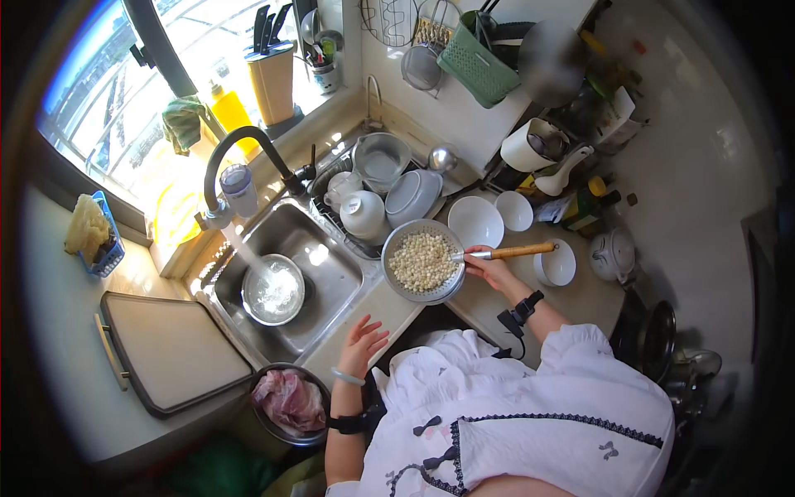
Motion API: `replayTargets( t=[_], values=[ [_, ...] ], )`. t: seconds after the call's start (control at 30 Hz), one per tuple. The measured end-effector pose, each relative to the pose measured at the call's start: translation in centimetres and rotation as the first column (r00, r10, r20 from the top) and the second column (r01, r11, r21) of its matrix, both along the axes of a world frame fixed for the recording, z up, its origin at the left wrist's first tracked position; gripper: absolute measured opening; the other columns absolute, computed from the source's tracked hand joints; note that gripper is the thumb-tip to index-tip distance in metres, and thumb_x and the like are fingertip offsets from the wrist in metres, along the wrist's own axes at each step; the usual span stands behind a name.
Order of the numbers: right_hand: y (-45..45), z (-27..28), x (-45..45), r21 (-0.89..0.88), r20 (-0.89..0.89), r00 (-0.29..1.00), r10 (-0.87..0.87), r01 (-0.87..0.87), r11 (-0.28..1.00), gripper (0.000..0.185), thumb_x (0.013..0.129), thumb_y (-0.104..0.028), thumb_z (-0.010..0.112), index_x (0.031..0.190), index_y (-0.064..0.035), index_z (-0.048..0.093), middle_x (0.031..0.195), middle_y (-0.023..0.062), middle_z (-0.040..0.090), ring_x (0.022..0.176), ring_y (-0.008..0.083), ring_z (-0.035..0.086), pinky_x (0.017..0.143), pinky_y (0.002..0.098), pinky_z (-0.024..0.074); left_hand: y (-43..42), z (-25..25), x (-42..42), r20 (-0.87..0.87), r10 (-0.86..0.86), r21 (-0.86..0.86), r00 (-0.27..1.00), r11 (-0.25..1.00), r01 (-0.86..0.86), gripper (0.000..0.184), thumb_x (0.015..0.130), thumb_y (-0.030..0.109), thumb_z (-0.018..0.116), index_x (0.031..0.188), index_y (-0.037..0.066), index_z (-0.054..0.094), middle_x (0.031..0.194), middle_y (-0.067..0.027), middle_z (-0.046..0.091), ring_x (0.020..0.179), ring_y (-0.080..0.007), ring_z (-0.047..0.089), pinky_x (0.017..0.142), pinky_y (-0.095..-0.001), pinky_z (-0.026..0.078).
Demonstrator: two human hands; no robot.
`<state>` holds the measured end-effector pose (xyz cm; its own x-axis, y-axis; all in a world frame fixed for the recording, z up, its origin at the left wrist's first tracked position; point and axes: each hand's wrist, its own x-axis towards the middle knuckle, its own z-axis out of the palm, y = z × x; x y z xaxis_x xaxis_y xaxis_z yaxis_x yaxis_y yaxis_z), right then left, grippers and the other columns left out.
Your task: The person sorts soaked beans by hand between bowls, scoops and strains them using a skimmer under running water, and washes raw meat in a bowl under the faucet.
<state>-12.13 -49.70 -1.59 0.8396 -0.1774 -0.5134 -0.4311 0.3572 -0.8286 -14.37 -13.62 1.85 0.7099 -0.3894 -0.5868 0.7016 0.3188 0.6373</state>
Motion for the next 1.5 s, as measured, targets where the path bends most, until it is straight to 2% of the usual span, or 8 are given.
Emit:
replayTargets(
  t=[0.33, 0.57, 0.67, 0.77, 0.97, 1.37, 1.47, 1.5],
  values=[
    [1.3, -2.1, 0.0, 0.124, -0.016, 0.966, -0.257, 0.257, 0.958, 0.022, 0.076, -0.001, 0.061, 0.089, -0.0109, 0.046, 0.084, 0.0038, 0.057, 0.077, 0.0162, 0.059, 0.070, 0.0331, 0.0496, 4.5, 1.6, -2.4, 0.018, 0.228, 0.055, 0.974, 0.972, -0.228, 0.044, 0.086, 0.002, 0.045, 0.129, 0.002, 0.036, 0.118, -0.0185, 0.048, 0.102, -0.0317, 0.055, 0.085, -0.0396, 0.048],
    [2.7, -3.5, -1.9, 0.078, 0.014, 0.980, -0.196, 0.195, 0.978, 0.029, 0.077, -0.005, 0.064, 0.100, -0.0127, 0.047, 0.095, 0.0050, 0.056, 0.089, 0.0178, 0.056, 0.076, 0.0341, 0.0483, 7.6, 3.7, -5.5, 0.053, 0.451, 0.054, 0.891, 0.889, -0.454, 0.044, 0.085, 0.003, 0.048, 0.127, 0.002, 0.037, 0.118, -0.0170, 0.047, 0.101, -0.0301, 0.055, 0.085, -0.0374, 0.048],
    [4.5, -0.9, -1.8, 0.163, -0.230, 0.934, -0.273, 0.313, 0.936, 0.036, 0.079, -0.013, 0.064, 0.110, -0.0120, 0.047, 0.105, 0.0041, 0.056, 0.094, 0.0199, 0.055, 0.082, 0.0373, 0.0463, 8.1, 3.7, -6.3, 0.051, 0.508, 0.078, 0.860, 0.856, -0.511, 0.041, 0.086, 0.004, 0.045, 0.126, 0.002, 0.038, 0.116, -0.0166, 0.049, 0.100, -0.0307, 0.056, 0.084, -0.0385, 0.049],
    [4.8, -2.6, -1.6, 0.300, -0.352, 0.927, -0.130, 0.243, 0.922, 0.034, 0.082, -0.017, 0.062, 0.112, -0.0122, 0.049, 0.107, 0.0042, 0.056, 0.096, 0.0213, 0.055, 0.082, 0.0387, 0.0468, 8.4, 4.0, -6.7, 0.054, 0.554, 0.082, 0.831, 0.827, -0.556, 0.039, 0.086, 0.004, 0.046, 0.124, 0.001, 0.039, 0.116, -0.0168, 0.050, 0.099, -0.0306, 0.057, 0.084, -0.0384, 0.049],
    [4.4, -4.2, -1.2, 0.138, -0.272, 0.960, -0.069, 0.110, 0.984, 0.030, 0.083, -0.022, 0.061, 0.110, -0.0135, 0.051, 0.100, 0.0035, 0.060, 0.088, 0.0190, 0.060, 0.072, 0.0376, 0.0510, 9.3, 4.0, -7.3, 0.090, 0.596, 0.133, 0.798, 0.787, -0.603, 0.038, 0.086, 0.004, 0.047, 0.123, 0.000, 0.039, 0.115, -0.0171, 0.050, 0.098, -0.0302, 0.057, 0.083, -0.0381, 0.050],
    [3.5, -3.4, 1.8, 0.021, -0.155, 0.979, 0.129, -0.127, 0.992, 0.041, 0.089, -0.032, 0.052, 0.117, -0.0027, 0.046, 0.110, 0.0072, 0.056, 0.104, 0.0207, 0.053, 0.088, 0.0374, 0.0437, 10.9, 4.1, -9.3, 0.076, 0.703, 0.094, 0.707, 0.701, -0.707, 0.039, 0.086, 0.004, 0.047, 0.124, -0.001, 0.037, 0.114, -0.0169, 0.050, 0.097, -0.0281, 0.058, 0.082, -0.0356, 0.050],
    [3.2, 1.7, 1.7, 0.098, -0.434, 0.856, 0.282, -0.266, 0.959, 0.049, 0.088, -0.038, 0.052, 0.119, -0.0010, 0.044, 0.112, 0.0092, 0.055, 0.102, 0.0219, 0.055, 0.084, 0.0372, 0.0462, 12.1, 4.2, -10.7, 0.100, 0.756, 0.080, 0.646, 0.641, -0.763, 0.039, 0.086, 0.004, 0.047, 0.124, 0.001, 0.038, 0.115, -0.0163, 0.049, 0.097, -0.0279, 0.058, 0.081, -0.0355, 0.050],
    [1.4, 2.4, 1.8, 0.089, -0.551, 0.687, 0.473, -0.515, 0.852, 0.048, 0.088, -0.039, 0.052, 0.117, -0.0012, 0.047, 0.110, 0.0096, 0.056, 0.097, 0.0214, 0.057, 0.080, 0.0358, 0.0480, 12.4, 4.5, -11.3, 0.120, 0.786, 0.081, 0.607, 0.601, -0.795, 0.038, 0.086, 0.004, 0.047, 0.123, 0.001, 0.038, 0.115, -0.0162, 0.049, 0.097, -0.0277, 0.057, 0.081, -0.0353, 0.051]
  ],
)
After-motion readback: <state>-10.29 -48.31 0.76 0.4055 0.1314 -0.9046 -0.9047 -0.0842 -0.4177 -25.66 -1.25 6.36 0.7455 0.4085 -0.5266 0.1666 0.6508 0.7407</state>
